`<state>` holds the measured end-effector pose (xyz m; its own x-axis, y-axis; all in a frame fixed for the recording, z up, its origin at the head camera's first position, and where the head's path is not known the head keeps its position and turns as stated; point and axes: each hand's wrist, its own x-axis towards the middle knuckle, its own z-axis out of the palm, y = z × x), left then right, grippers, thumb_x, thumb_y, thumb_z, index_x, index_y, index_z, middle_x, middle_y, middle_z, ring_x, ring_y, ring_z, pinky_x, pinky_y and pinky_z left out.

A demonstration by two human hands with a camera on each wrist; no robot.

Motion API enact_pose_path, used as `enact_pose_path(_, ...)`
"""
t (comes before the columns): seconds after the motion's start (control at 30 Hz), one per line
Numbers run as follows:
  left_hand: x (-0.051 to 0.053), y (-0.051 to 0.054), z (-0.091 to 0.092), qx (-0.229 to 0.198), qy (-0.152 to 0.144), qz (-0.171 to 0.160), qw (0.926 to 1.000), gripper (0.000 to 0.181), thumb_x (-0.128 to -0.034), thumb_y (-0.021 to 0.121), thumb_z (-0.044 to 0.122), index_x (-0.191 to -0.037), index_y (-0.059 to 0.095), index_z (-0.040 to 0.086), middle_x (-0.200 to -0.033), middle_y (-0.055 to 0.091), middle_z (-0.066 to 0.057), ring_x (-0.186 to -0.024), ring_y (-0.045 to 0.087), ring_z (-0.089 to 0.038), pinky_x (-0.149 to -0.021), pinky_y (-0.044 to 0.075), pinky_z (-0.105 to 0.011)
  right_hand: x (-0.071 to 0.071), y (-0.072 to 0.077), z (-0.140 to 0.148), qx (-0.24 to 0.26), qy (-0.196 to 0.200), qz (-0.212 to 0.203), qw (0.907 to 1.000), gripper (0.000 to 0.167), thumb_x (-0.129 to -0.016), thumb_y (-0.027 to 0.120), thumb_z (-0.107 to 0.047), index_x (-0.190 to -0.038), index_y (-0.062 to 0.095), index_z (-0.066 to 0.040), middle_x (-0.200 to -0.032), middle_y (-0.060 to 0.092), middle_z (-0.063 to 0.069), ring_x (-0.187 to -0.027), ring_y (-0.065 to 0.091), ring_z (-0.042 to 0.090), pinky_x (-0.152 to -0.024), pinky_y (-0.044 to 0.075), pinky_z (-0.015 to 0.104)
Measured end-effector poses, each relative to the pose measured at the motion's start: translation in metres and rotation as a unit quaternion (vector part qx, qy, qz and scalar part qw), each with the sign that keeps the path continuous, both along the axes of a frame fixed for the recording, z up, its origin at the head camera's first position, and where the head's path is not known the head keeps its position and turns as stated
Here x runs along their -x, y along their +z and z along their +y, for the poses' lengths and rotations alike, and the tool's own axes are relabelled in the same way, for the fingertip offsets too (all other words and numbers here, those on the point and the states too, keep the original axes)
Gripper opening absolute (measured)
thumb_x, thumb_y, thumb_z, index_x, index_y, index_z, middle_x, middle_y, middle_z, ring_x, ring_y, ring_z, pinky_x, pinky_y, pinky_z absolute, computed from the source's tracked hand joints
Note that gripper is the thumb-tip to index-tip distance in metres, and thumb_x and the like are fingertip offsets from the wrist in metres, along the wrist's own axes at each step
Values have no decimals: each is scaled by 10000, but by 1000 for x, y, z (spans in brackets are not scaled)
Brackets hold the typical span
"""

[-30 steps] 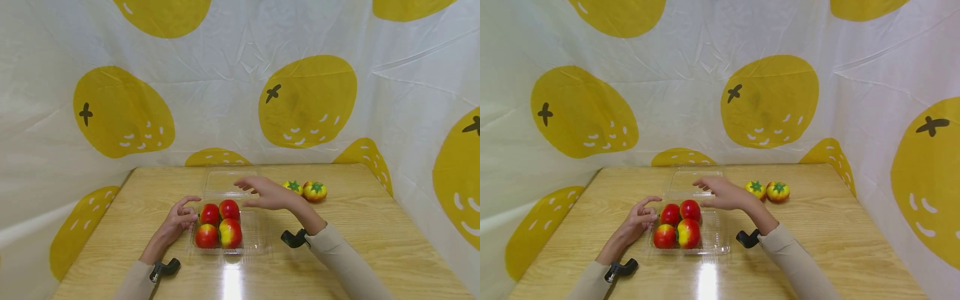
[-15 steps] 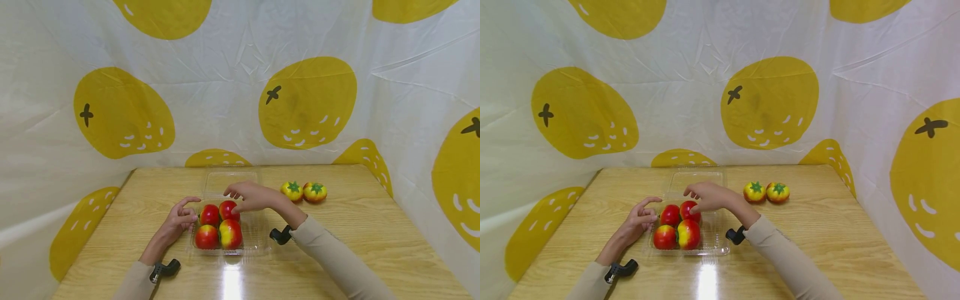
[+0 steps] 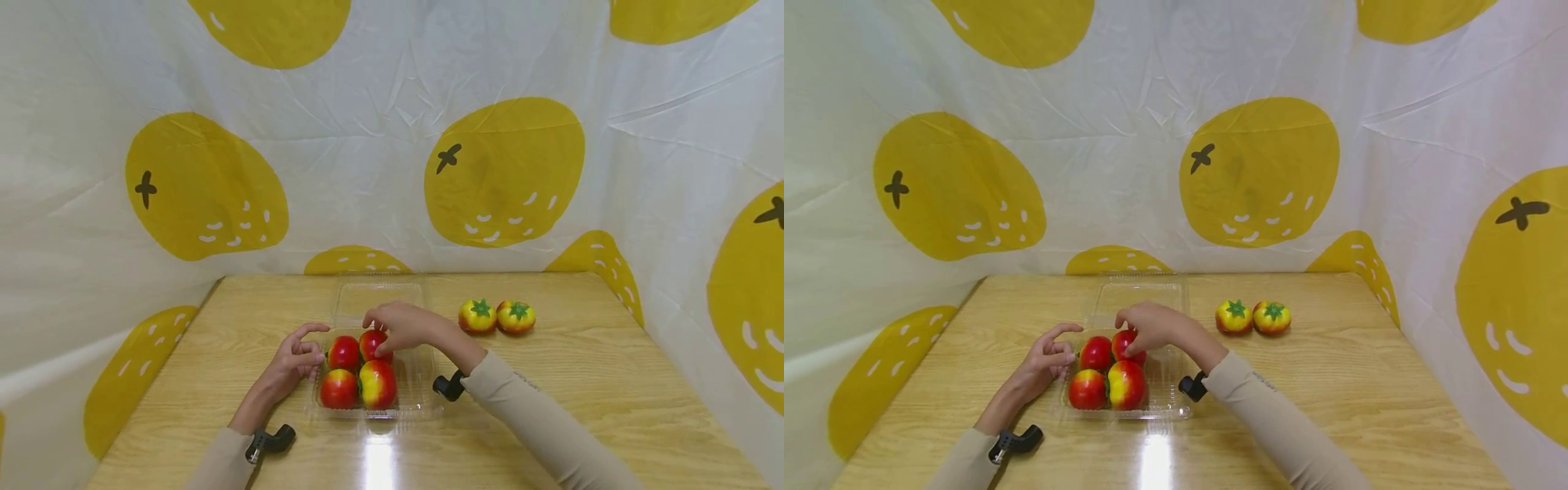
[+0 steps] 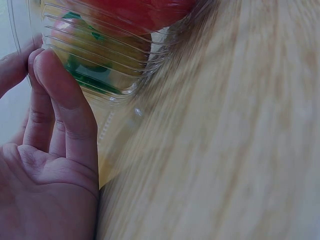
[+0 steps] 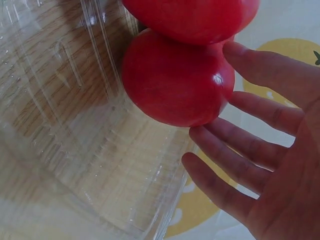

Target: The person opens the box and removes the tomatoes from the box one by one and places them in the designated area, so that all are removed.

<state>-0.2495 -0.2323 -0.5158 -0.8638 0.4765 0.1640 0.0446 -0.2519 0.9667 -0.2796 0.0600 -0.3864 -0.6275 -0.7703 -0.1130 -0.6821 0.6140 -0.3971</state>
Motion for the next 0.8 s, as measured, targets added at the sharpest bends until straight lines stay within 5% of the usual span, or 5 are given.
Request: enact_pose_path(0.8,-1,-2,1,-103,28,-44,9999,481,-983,531,-47,-1433,422,80,-755,673,49,-553,615,-92,-536,575,-225,-5,0,-11,-771,-288,637,9946,470,-839,838,-276,-1277,692,-186,-1156,657,26,-985,608,189,-859,562,377)
